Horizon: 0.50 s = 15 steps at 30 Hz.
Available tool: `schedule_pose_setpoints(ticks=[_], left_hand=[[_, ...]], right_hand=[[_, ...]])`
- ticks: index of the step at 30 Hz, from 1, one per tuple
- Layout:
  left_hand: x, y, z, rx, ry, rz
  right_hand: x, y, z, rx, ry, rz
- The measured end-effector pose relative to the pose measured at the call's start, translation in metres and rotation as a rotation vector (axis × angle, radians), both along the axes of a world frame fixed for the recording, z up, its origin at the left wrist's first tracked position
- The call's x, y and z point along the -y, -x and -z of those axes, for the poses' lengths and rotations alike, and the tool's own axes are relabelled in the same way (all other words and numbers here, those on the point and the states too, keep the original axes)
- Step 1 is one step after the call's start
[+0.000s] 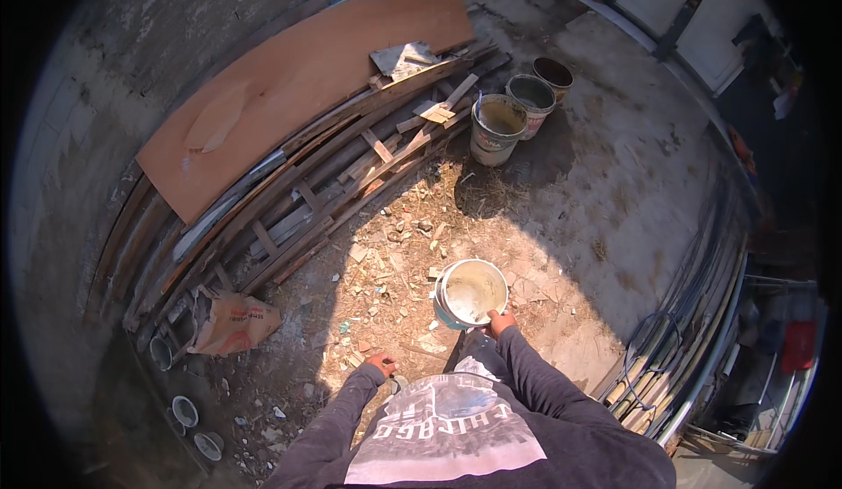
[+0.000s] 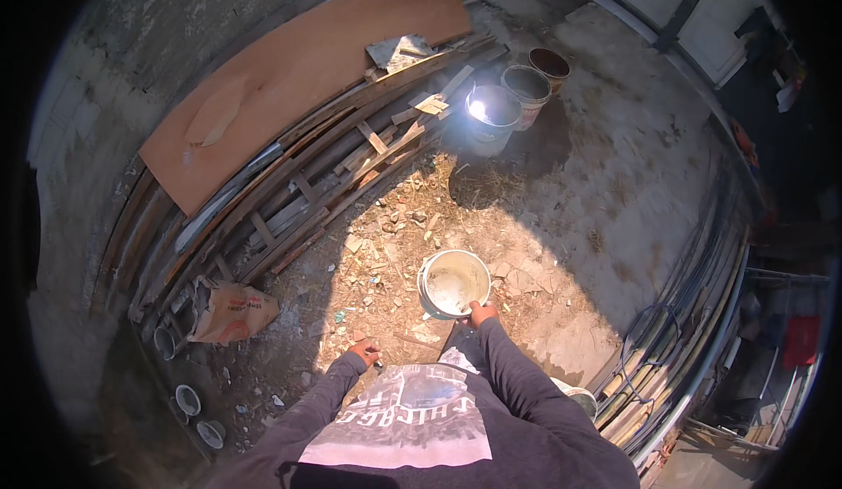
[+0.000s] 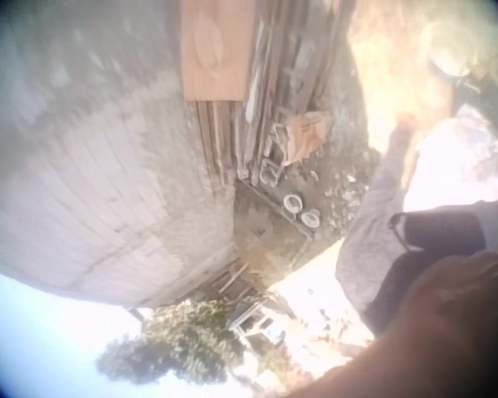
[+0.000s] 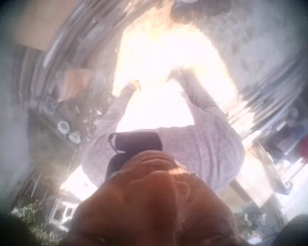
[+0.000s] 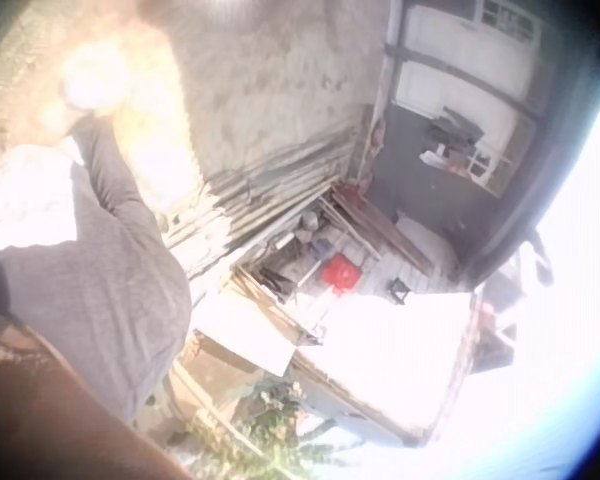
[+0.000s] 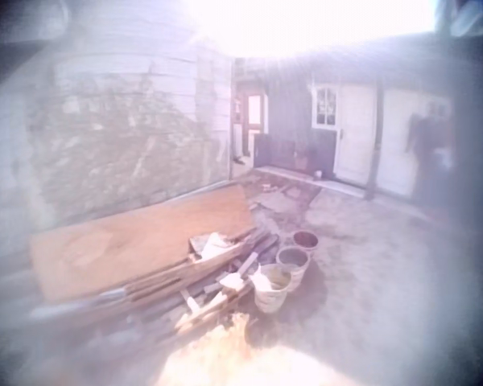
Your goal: The person carries buckets of water and pours them into a pile of sand and cement, then uses a shovel to mix the materials together in an active work zone.
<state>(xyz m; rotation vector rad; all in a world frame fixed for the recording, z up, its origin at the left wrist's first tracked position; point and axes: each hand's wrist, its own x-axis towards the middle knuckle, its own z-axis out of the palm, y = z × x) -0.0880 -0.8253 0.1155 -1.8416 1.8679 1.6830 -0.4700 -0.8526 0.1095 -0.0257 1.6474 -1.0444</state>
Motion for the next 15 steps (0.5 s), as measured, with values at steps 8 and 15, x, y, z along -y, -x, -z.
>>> schedule_pose_setpoints(ticks=[8,15], left_hand=[[0.102,0.072,0.082,0.105,-0.088,-0.383],[0.287,0.233,-0.004,0.021,0.0,-0.299]], right_hand=[[0.147,0.15,-0.01,-0.104,-0.097,-0.205],[0.257,0.292,-0.033,-0.121,-0.163,-0.044]])
